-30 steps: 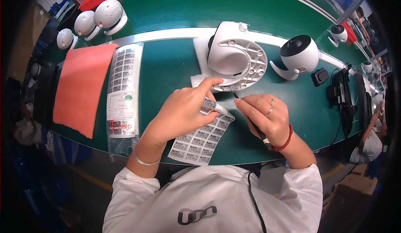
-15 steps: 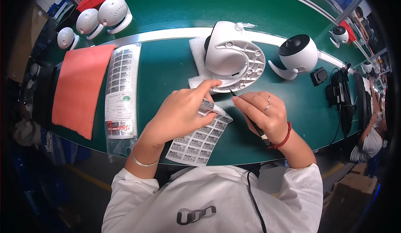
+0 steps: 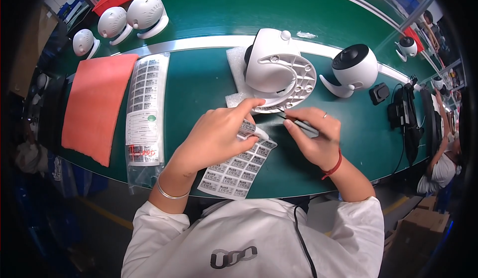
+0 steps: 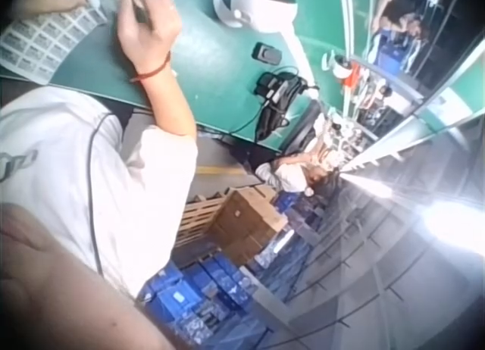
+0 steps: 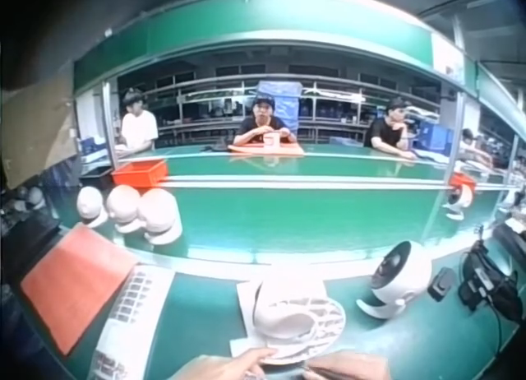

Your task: Applying technical labels to security camera components using tweezers for precision placement.

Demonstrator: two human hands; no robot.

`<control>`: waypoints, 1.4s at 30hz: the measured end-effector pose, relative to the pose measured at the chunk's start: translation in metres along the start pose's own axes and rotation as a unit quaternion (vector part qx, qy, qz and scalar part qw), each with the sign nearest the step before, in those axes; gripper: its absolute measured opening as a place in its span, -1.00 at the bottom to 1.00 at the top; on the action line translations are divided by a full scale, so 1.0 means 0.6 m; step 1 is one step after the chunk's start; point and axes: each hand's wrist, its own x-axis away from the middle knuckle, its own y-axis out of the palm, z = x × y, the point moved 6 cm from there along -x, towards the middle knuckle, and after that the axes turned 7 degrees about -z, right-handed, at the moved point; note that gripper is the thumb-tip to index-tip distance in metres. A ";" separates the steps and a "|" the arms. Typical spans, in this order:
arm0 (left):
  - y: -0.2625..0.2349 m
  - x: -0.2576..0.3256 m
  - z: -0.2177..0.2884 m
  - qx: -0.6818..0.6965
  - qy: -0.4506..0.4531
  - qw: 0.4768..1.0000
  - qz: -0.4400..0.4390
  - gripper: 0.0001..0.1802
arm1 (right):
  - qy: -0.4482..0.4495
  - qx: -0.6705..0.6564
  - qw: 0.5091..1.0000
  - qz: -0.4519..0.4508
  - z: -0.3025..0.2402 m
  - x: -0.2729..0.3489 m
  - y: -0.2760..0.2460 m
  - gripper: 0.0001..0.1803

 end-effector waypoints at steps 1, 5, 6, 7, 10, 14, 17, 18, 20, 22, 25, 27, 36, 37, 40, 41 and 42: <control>-0.002 0.003 0.001 0.000 0.004 1.000 0.002 -0.31 | 0.022 -0.047 0.999 -0.003 0.006 -0.001 -0.002 -0.82; 0.000 0.003 0.000 -0.005 0.009 1.000 0.007 -0.31 | -0.032 0.013 0.999 0.016 0.005 -0.004 -0.012 -0.86; 0.000 0.002 0.000 -0.006 0.009 1.000 0.007 -0.31 | -0.033 0.043 0.999 0.001 0.001 -0.002 -0.008 -0.84; 0.001 0.001 0.000 -0.006 0.009 1.000 0.005 -0.31 | -0.066 0.088 0.994 -0.006 -0.010 -0.004 -0.004 -0.82; 0.002 0.001 -0.001 -0.008 0.006 1.000 0.004 -0.30 | -0.131 0.140 0.981 -0.008 -0.029 -0.008 0.011 -0.75; 0.000 0.007 -0.003 -0.015 0.007 1.000 0.006 -0.31 | -0.177 0.198 0.964 -0.004 -0.050 -0.004 0.018 -0.72; 0.002 0.006 -0.003 -0.008 0.011 1.000 0.002 -0.31 | -0.152 0.219 0.964 0.009 -0.063 0.003 0.008 -0.70; 0.003 0.006 -0.003 -0.009 0.015 1.000 0.002 -0.32 | -0.155 0.219 0.963 0.007 -0.064 0.003 0.010 -0.70; 0.002 0.007 -0.002 -0.011 0.017 1.000 0.004 -0.32 | -0.142 0.215 0.966 0.002 -0.059 0.001 0.014 -0.69; 0.003 0.006 -0.001 -0.015 0.014 1.000 0.000 -0.31 | -0.149 0.209 0.967 -0.001 -0.049 -0.003 0.025 -0.69; 0.003 0.001 0.000 -0.019 0.000 1.000 -0.014 -0.36 | -0.138 0.198 0.970 -0.016 -0.036 -0.006 0.032 -0.69; 0.003 -0.001 -0.002 -0.021 0.007 1.000 -0.009 -0.33 | -0.122 0.204 0.971 -0.002 -0.028 -0.008 0.024 -0.70; -0.017 0.009 -0.015 -0.006 0.044 0.998 0.035 -0.34 | -0.083 0.102 0.991 0.022 -0.085 -0.074 -0.097 -0.71; -0.021 0.004 -0.013 0.011 0.042 0.999 0.030 -0.35 | -0.061 0.094 0.992 0.056 -0.083 -0.083 -0.120 -0.71; -0.035 0.014 -0.027 0.012 -0.006 1.000 0.008 -0.42 | 0.023 0.076 0.994 -0.070 -0.081 -0.160 -0.109 -0.70; -0.029 0.012 -0.036 -0.001 -0.032 0.999 -0.005 -0.40 | 0.049 0.120 0.981 -0.146 -0.086 -0.185 -0.092 -0.74; -0.022 0.009 -0.041 -0.010 -0.043 0.999 -0.026 -0.37 | 0.044 0.154 0.957 -0.243 -0.069 -0.201 -0.075 -0.69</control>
